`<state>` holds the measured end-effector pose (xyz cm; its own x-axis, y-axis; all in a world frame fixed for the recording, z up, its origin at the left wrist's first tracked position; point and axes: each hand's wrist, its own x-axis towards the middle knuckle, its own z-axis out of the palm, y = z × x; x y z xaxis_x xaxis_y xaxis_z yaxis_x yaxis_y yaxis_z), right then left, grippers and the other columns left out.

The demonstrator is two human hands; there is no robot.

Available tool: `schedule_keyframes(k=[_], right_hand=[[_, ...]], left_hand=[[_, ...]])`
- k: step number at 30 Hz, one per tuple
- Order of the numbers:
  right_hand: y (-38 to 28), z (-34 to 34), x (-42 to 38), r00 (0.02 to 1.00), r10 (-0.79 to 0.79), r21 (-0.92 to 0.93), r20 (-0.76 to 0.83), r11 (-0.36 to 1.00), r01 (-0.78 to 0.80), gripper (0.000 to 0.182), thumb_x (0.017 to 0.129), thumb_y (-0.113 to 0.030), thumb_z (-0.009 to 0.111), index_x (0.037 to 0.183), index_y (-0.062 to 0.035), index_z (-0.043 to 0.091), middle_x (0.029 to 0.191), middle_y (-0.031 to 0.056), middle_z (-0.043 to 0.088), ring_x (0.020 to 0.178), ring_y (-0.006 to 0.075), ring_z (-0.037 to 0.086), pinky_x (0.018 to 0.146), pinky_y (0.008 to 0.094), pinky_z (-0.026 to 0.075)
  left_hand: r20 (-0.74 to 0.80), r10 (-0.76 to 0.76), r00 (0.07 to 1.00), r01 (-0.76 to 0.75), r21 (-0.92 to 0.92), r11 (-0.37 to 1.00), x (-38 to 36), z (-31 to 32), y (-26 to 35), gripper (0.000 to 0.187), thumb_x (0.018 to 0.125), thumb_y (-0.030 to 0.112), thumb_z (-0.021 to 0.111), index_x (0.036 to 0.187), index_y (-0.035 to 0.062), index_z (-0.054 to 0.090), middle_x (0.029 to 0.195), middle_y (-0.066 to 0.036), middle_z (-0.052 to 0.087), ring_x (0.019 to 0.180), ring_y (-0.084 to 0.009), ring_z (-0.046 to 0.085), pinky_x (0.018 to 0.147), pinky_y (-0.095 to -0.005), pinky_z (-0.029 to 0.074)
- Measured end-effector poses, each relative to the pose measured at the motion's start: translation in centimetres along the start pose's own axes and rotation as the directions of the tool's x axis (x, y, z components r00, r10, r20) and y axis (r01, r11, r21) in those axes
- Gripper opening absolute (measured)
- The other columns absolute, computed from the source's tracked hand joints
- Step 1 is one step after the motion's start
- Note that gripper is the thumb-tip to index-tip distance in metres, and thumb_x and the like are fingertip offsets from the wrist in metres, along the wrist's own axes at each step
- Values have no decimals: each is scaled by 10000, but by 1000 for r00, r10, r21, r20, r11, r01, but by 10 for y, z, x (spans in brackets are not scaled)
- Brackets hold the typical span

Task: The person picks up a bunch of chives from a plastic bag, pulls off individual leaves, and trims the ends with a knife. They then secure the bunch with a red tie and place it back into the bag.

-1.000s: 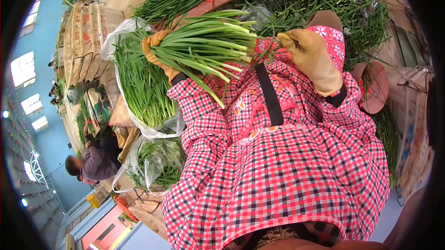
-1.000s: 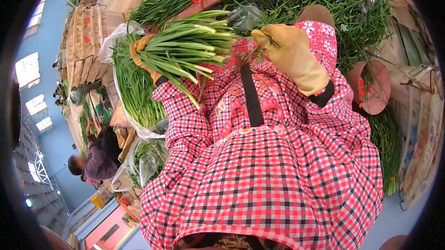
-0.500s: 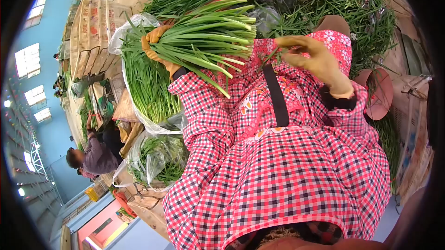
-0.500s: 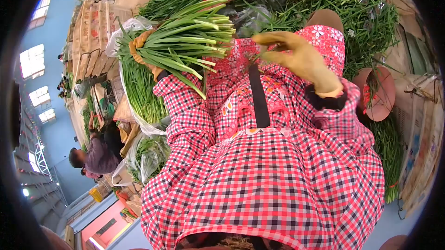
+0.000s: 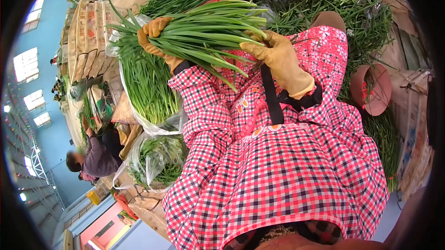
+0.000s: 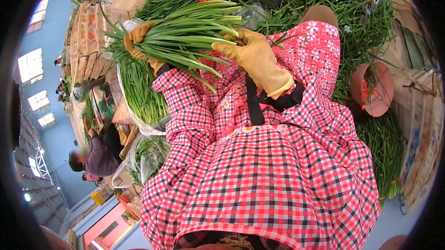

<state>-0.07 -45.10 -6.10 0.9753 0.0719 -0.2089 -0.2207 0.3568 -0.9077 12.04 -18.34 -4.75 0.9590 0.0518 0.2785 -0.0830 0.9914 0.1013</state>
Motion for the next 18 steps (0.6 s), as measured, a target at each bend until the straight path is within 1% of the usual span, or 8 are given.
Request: schedule_keyframes(k=[3, 6, 7, 10, 11, 14, 17, 18], right_hand=[[-1, -8, 4, 999, 13, -35, 49, 999, -11, 340, 842, -208, 788, 1088, 8, 697, 898, 16, 695, 769, 80, 572, 739, 241, 471], [5, -19, 12, 997, -43, 62, 64, 997, 39, 309, 848, -220, 783, 1044, 6, 707, 863, 3, 690, 745, 81, 575, 721, 234, 469], [-1, -21, 9, 999, -40, 108, 32, 993, 37, 248, 856, -223, 764, 962, -2, 724, 913, 42, 702, 773, 95, 579, 737, 254, 468], [-9, -51, 9, 976, -216, -115, 24, 969, 218, 210, 858, -219, 743, 883, -11, 736, 1036, 94, 699, 862, 128, 596, 794, 279, 464], [-20, -65, 5, 995, -96, -125, 22, 987, 98, 190, 844, -198, 730, 821, -10, 739, 1149, 144, 674, 1009, 201, 617, 889, 312, 457], [-7, -132, 14, 953, -301, -669, -37, 716, 200, 184, 847, -193, 716, 947, -40, 737, 1214, 145, 641, 1127, 266, 599, 960, 342, 458], [-38, -101, 0, 704, -704, -869, 92, 290, 402, 320, 825, -173, 703, 1138, -107, 687, 1314, 114, 586, 1222, 315, 538, 1013, 386, 452], [-58, -83, 3, 633, -726, -857, 267, 121, 500, 391, 814, -165, 692, 1203, -149, 651, 1352, 92, 556, 1248, 317, 515, 1022, 405, 451]], left_hand=[[-1, -15, 1000, 15, 62, 998, 0, 11, -12, 347, 929, 177, 603, 654, 174, 392, 617, 52, 415, 591, -111, 455, 686, -335, 447], [-70, -3, 998, 12, 129, 992, 11, 8, -13, 352, 919, 167, 608, 655, 172, 375, 618, 52, 381, 590, -114, 427, 683, -329, 432], [-8, -36, 999, 37, 129, 991, 17, 4, -15, 324, 912, 159, 609, 664, 163, 401, 614, 46, 378, 592, -126, 426, 679, -339, 438], [-153, 98, 983, -37, 354, 934, 29, 3, -16, 267, 909, 162, 606, 705, 151, 435, 629, 25, 394, 598, -140, 434, 666, -354, 450], [-84, 224, 971, -133, 586, 800, 27, 3, -20, 224, 978, 202, 498, 789, 81, 485, 676, -25, 521, 662, -180, 531, 760, -348, 515], [-172, 318, 933, -113, 697, 708, 25, 24, -28, 227, 983, 262, 477, 878, 61, 492, 717, -60, 573, 701, -201, 557, 782, -343, 524], [-202, 344, 917, -128, 668, 733, 27, 28, -33, 318, 987, 348, 441, 926, 42, 503, 783, -112, 647, 728, -236, 593, 777, -358, 530], [-203, 335, 920, -128, 651, 748, 26, 28, -35, 340, 988, 364, 430, 938, 37, 508, 789, -122, 657, 734, -243, 599, 771, -360, 530]])
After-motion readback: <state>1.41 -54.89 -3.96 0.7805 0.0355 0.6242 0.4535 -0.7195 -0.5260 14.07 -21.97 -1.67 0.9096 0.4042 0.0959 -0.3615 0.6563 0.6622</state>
